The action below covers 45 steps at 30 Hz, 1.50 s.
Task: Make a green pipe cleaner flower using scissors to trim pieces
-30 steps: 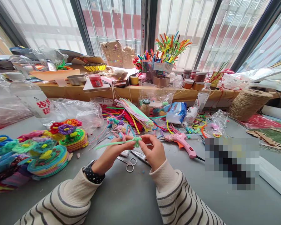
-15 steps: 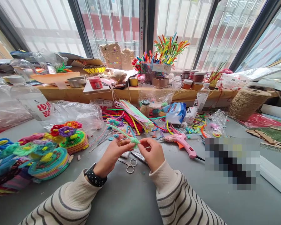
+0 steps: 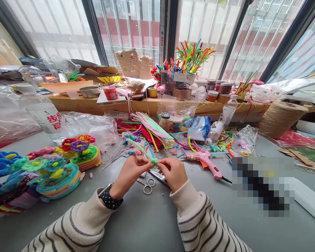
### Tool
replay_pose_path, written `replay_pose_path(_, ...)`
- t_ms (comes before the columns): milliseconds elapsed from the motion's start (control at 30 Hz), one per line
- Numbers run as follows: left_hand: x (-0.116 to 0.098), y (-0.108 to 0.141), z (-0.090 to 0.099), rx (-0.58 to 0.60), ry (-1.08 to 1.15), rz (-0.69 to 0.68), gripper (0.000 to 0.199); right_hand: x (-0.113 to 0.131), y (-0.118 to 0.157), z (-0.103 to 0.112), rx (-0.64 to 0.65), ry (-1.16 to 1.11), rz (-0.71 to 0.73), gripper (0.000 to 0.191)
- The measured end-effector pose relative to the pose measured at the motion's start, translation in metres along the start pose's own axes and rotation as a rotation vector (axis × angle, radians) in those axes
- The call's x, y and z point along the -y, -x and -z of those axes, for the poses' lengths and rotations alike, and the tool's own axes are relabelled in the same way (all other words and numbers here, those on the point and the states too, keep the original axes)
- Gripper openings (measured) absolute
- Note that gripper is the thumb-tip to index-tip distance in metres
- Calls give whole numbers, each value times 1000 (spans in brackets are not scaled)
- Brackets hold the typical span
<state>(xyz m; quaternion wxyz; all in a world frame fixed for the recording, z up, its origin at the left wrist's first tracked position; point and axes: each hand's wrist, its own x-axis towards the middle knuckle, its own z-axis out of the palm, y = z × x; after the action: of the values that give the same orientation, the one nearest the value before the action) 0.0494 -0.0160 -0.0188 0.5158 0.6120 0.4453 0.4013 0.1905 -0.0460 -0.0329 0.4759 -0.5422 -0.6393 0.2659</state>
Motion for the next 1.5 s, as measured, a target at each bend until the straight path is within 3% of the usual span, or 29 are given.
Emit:
replay_pose_path(433, 0, 3, -2, -111, -19, 56, 15, 0, 9, -18, -235, 540, 358, 19)
replay_pose_path(633, 0, 0, 2, 4, -69, 44, 15, 6, 3, -3, -107, 269, 135, 13)
replay_pose_path(733, -1, 0, 3, 52, -68, 49, 16, 7, 0, 3, -60, 172, 95, 14)
replay_pose_path(900, -4, 2, 2, 68, 146, 107, 37, 5, -2, 2, -20, 8, -52, 16)
replay_pose_path(1033, -6, 3, 1, 114, 258, 142, 35, 4, -2, 2, -8, -152, -177, 23)
replay_pose_path(1500, 1, 2, -1, 68, 166, 63, 35, 1, -1, 4, -6, 232, 105, 17)
